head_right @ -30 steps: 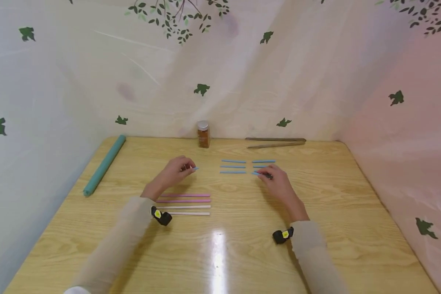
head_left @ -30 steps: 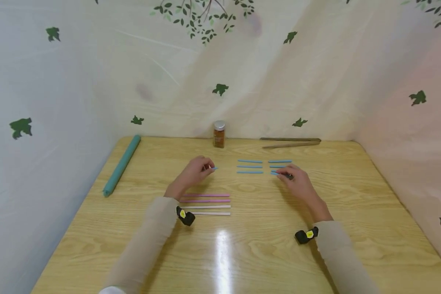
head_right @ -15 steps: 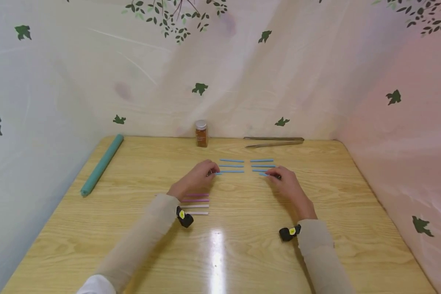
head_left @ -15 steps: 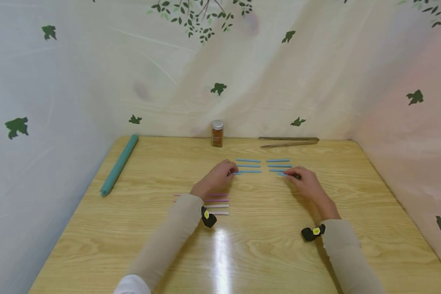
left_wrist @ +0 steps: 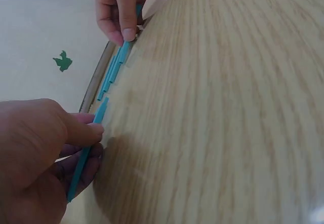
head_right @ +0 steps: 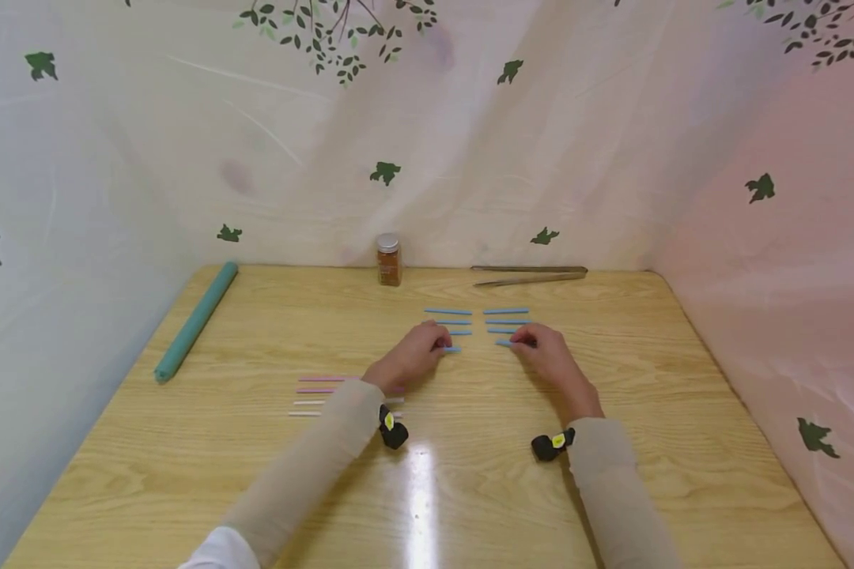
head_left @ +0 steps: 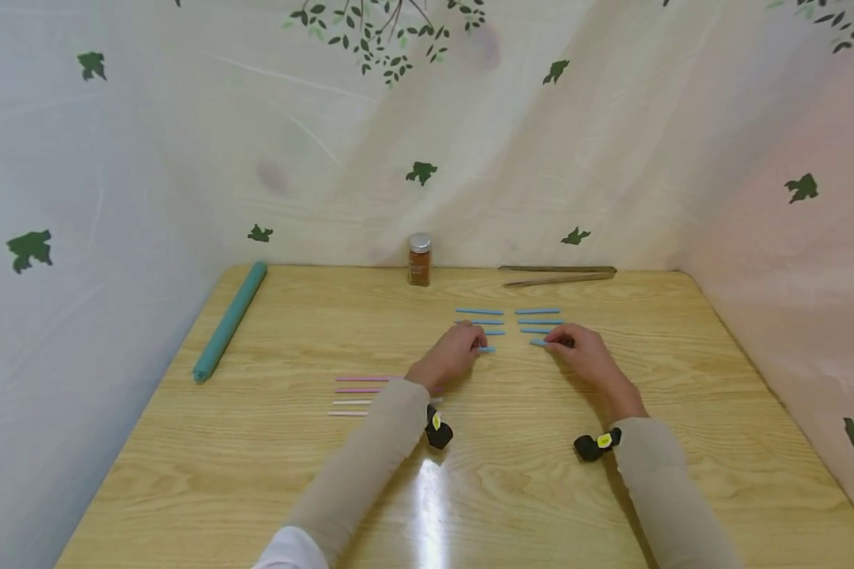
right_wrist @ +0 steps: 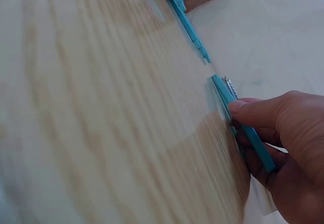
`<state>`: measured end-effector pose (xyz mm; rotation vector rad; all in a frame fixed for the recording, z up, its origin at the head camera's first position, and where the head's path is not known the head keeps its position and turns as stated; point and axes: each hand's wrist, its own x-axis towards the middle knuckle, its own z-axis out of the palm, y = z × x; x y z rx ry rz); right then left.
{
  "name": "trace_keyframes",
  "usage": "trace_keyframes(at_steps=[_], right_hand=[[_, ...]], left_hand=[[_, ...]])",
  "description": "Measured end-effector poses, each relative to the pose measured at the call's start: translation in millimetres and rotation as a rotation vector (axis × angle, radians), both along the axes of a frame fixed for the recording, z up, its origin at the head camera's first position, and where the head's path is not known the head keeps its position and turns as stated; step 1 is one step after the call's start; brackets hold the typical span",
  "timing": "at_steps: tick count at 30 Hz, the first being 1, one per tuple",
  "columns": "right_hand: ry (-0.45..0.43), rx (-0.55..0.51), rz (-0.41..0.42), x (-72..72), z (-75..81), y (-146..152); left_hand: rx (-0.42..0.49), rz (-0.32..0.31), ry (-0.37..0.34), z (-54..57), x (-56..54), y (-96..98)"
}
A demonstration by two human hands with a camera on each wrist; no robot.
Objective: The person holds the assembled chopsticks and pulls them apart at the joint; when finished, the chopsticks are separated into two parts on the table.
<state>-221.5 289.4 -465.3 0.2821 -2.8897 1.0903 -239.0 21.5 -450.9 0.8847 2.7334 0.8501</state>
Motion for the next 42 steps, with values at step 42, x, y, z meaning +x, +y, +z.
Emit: trace_keyframes(at_steps=[42], right_hand=[[0.096,0.033,0.023,-6.5,-4.9,-4.9]], left_hand=[[-0.048,0.149,0.083,-10.0,2.8,23.9]])
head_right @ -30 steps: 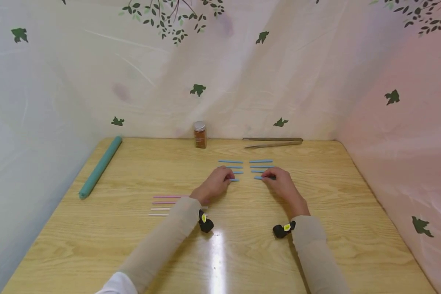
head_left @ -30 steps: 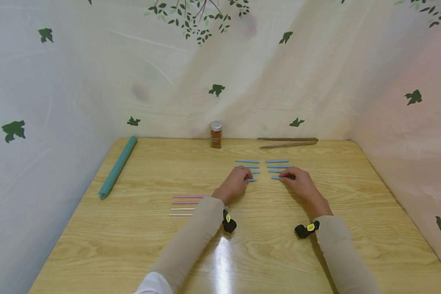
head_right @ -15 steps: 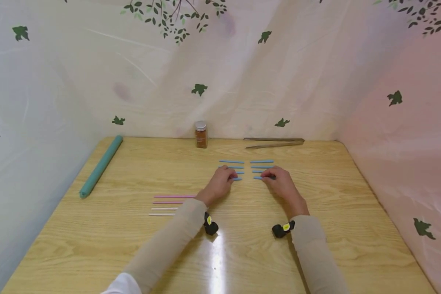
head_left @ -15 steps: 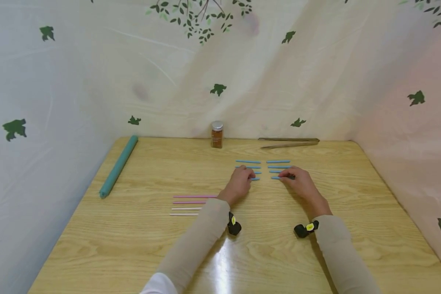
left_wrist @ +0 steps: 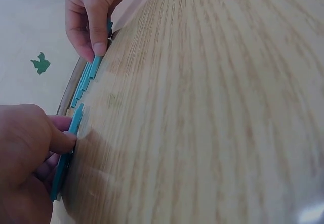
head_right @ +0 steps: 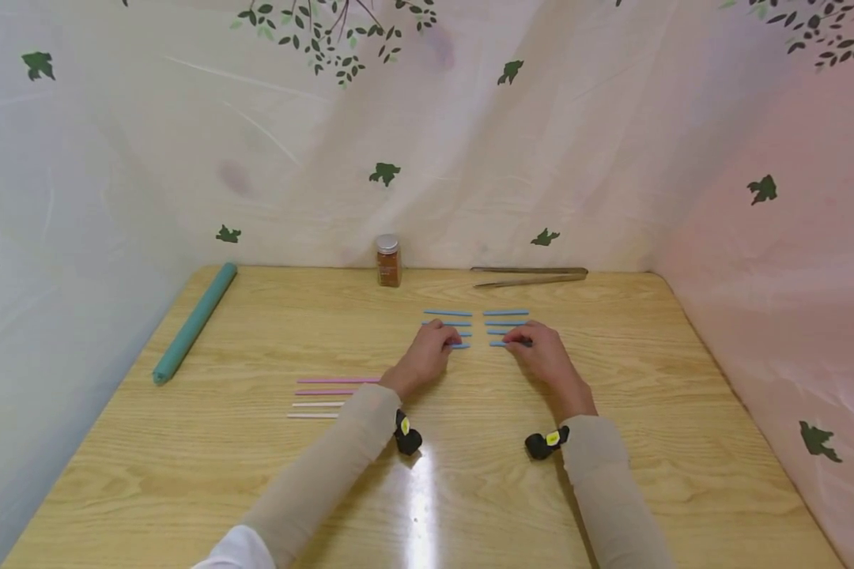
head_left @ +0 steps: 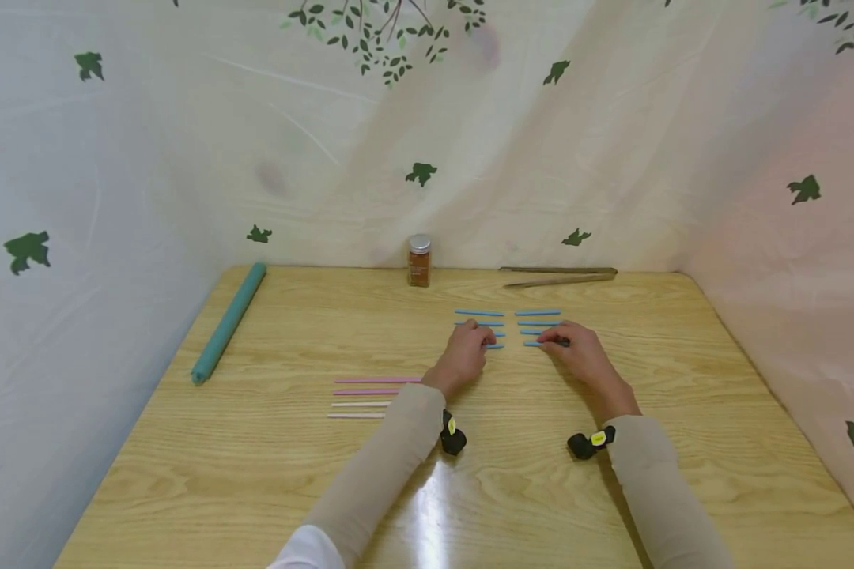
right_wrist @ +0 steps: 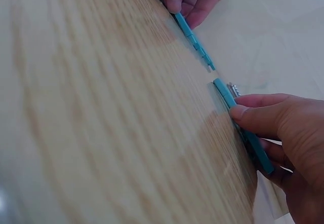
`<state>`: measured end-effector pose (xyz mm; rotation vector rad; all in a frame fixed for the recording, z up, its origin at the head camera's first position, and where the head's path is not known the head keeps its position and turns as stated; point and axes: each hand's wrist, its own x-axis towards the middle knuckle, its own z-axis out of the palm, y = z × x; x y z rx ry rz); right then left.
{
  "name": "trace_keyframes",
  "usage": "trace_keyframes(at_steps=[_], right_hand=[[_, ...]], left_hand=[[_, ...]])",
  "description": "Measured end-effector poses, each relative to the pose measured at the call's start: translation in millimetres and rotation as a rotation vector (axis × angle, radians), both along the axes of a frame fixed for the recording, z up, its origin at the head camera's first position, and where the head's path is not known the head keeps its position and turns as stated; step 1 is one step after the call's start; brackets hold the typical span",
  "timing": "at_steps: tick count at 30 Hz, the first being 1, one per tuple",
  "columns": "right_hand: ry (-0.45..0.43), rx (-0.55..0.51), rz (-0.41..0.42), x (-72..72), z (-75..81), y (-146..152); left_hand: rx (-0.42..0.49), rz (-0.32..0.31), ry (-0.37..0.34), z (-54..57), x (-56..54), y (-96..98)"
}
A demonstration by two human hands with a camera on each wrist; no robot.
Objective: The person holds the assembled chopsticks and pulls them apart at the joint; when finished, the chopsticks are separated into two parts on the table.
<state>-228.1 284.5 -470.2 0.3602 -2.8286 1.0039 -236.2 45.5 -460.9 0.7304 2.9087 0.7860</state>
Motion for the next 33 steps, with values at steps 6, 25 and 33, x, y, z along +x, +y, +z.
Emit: trace_keyframes(at_steps=[6,25,33], right_hand=[[0.028,0.008,0.009,-0.2,-0.3,0.4],[0.008,0.004,0.012,3.2,5.1,-2.1],[-0.015,-0.050,0.059,6.9,21.3,-23.4]], left_hand=[[0.003,0.000,-0.023,0.0,-1.3,0.4],[0.005,0.000,0.053,5.6,8.4,-12.0],[0.111,0.000,0.046,24.3,16.9,-48.7]])
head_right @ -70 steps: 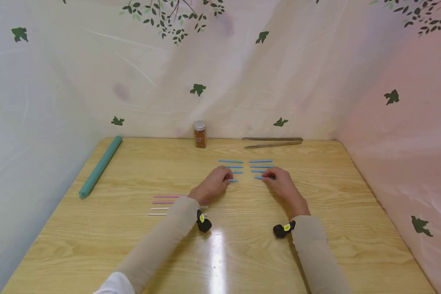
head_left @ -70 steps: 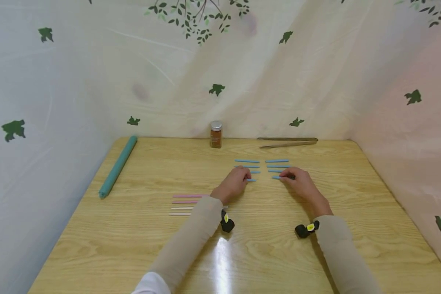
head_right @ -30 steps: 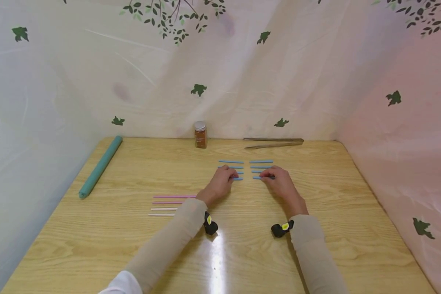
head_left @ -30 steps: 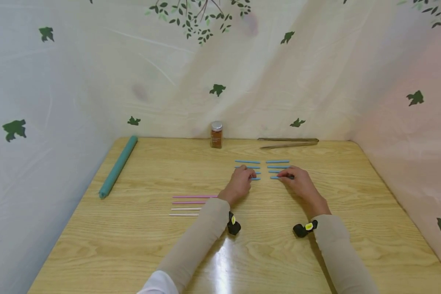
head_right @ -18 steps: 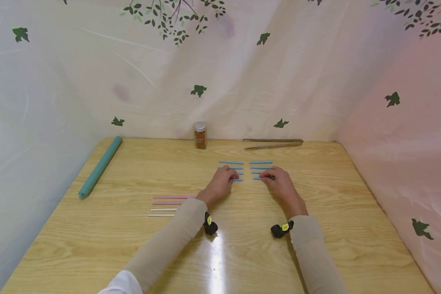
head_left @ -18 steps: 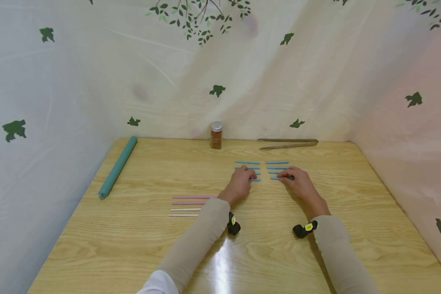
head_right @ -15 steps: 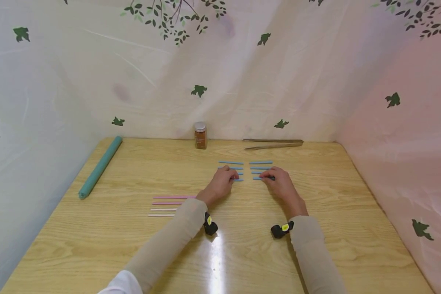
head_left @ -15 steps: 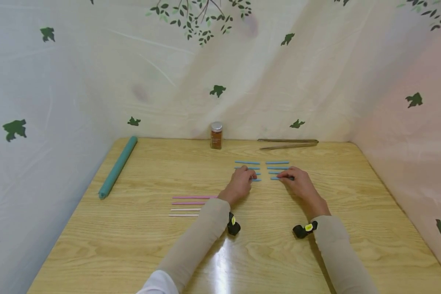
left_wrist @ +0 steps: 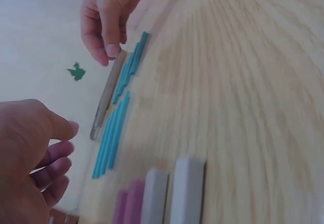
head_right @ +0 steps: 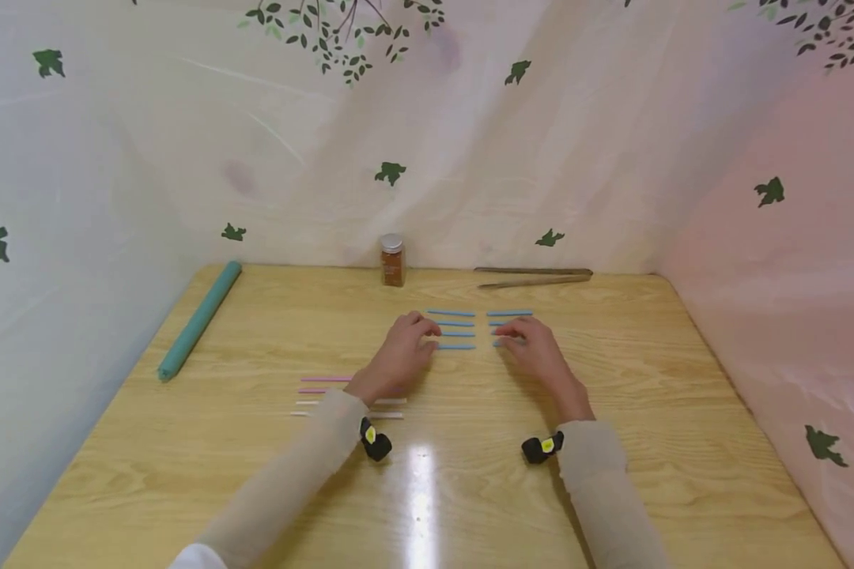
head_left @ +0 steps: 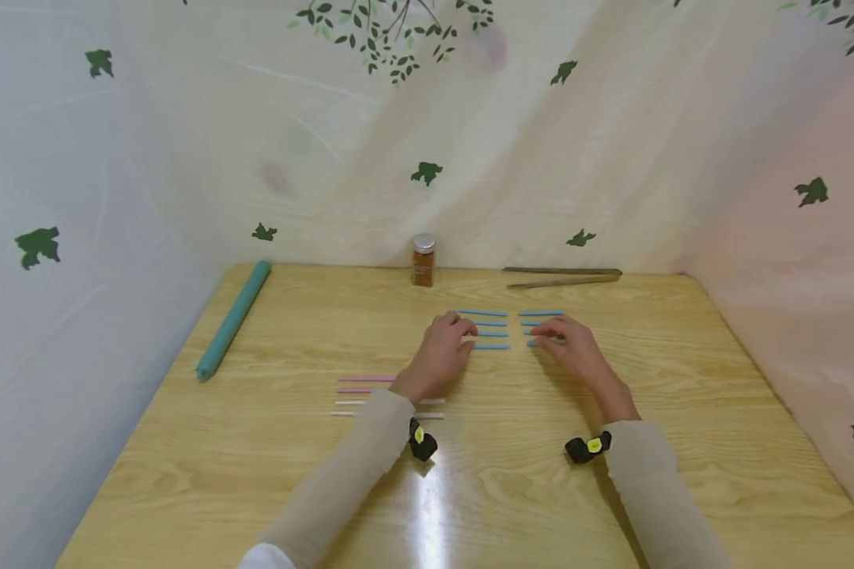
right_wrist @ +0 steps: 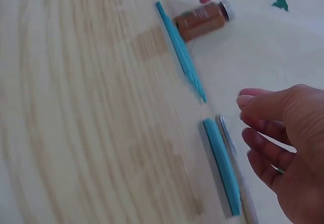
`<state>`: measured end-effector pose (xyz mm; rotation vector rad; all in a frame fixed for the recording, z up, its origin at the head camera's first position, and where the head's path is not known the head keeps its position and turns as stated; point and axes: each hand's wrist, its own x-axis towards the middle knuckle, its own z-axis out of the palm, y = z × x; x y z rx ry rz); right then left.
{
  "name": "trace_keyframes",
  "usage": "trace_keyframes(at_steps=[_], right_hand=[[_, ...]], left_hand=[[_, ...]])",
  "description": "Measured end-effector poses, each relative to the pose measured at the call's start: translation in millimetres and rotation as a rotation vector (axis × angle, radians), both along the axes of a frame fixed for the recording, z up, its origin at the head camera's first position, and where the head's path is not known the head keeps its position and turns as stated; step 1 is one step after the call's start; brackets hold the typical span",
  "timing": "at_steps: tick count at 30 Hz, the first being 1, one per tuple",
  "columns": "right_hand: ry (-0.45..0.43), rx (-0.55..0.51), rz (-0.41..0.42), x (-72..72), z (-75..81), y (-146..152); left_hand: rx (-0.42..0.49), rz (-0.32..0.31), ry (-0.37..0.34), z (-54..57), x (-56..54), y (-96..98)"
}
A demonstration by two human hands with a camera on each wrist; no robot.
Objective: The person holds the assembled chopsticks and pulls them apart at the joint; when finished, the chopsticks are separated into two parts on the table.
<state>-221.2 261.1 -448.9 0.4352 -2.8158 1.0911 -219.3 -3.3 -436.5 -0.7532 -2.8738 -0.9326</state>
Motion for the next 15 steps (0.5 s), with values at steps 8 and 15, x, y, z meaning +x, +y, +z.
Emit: trace_keyframes(at_steps=[8,15], right_hand=[[0.036,-0.035,0.074,5.6,2.4,-34.9],[0.044,-0.092,0.119,8.7,-0.7,-69.4]], left_hand=[[0.109,0.070,-0.010,5.6,6.5,-54.3],[0.142,0.128,-0.028,5.5,13.2,-101.4]])
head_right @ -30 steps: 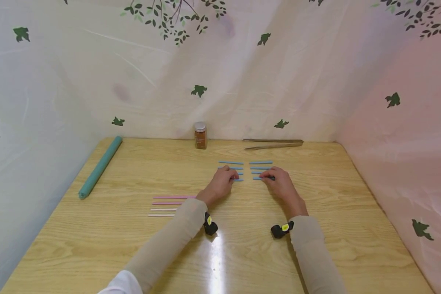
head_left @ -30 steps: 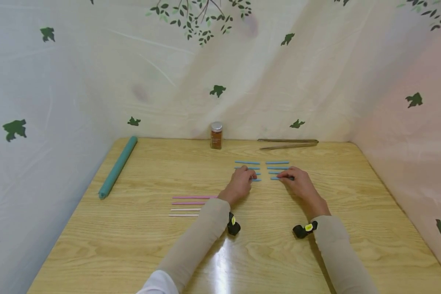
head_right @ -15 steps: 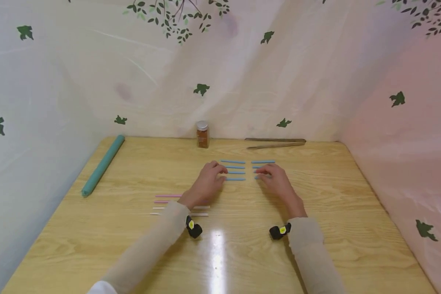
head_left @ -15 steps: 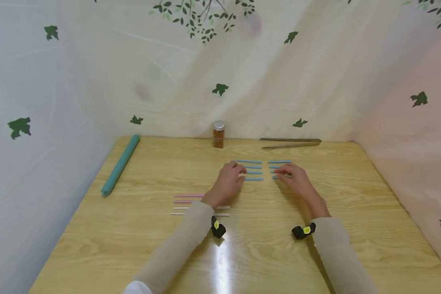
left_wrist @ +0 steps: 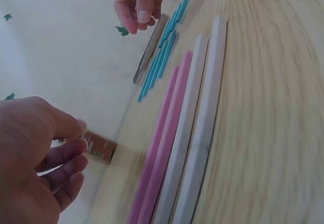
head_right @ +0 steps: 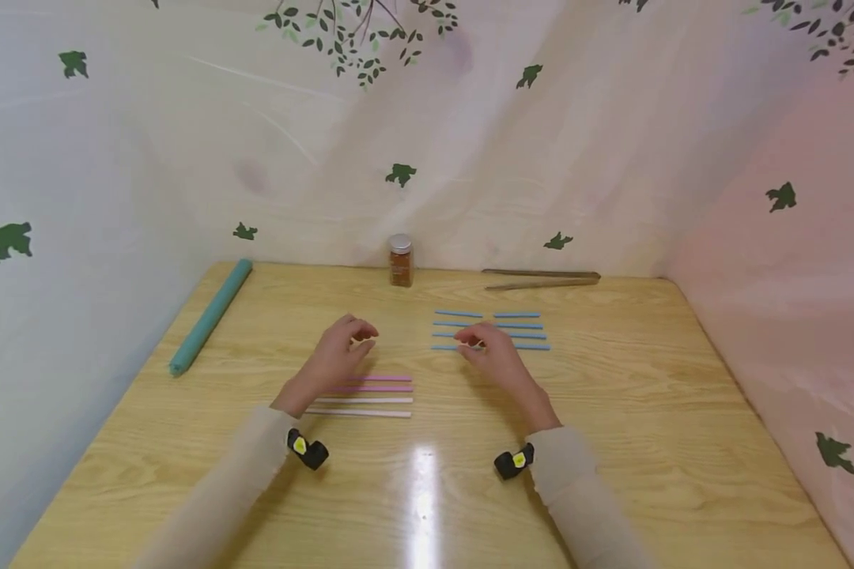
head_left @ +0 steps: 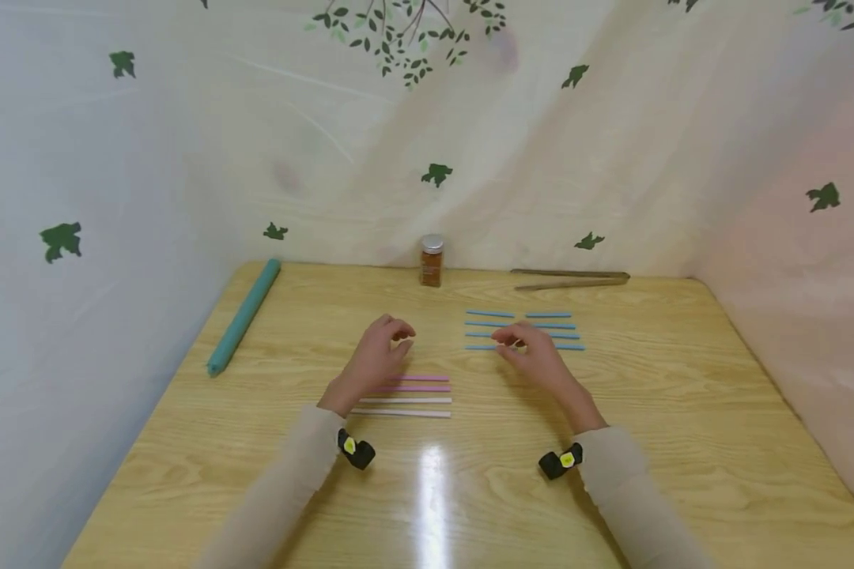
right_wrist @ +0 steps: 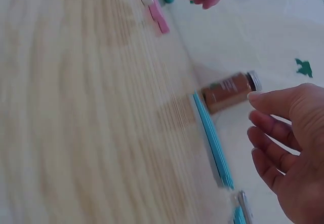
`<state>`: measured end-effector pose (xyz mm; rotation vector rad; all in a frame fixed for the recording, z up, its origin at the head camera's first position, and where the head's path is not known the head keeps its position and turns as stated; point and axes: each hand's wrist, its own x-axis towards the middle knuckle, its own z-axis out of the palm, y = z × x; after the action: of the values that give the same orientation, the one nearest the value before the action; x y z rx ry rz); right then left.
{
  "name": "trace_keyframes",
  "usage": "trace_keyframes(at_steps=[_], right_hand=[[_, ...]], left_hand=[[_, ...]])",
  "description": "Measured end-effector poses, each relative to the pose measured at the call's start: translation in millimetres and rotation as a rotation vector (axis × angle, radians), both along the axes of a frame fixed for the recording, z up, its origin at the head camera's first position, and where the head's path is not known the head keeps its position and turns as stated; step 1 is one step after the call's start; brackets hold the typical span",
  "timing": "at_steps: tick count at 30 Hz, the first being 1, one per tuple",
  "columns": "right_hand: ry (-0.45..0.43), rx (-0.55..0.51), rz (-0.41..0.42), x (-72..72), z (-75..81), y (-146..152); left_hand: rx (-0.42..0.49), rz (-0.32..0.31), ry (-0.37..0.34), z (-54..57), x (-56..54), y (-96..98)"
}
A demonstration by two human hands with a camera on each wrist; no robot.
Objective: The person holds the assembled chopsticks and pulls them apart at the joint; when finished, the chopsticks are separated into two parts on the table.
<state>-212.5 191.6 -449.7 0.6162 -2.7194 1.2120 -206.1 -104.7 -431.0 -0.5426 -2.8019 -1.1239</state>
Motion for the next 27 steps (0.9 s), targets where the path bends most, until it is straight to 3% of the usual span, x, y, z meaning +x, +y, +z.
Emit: trace_keyframes(at_steps=[6,12,21,27], right_hand=[[-0.053,-0.083,0.034,5.3,0.3,-26.6],[-0.099,-0.112,0.071,10.7,-2.7,-50.3],[-0.134,-0.106,0.125,13.9,-14.8,-68.6],[-0.135,-0.033,0.129,13.6,-20.5,-73.6]], left_hand=[[0.066,0.011,-0.059,-3.6,8.0,-35.7],[0.052,0.016,-0.085,-10.2,18.2,-62.7],[-0.011,-0.054,-0.075,-23.4,24.9,-74.9],[-0.040,-0.090,-0.066,-27.6,24.2,-73.8]])
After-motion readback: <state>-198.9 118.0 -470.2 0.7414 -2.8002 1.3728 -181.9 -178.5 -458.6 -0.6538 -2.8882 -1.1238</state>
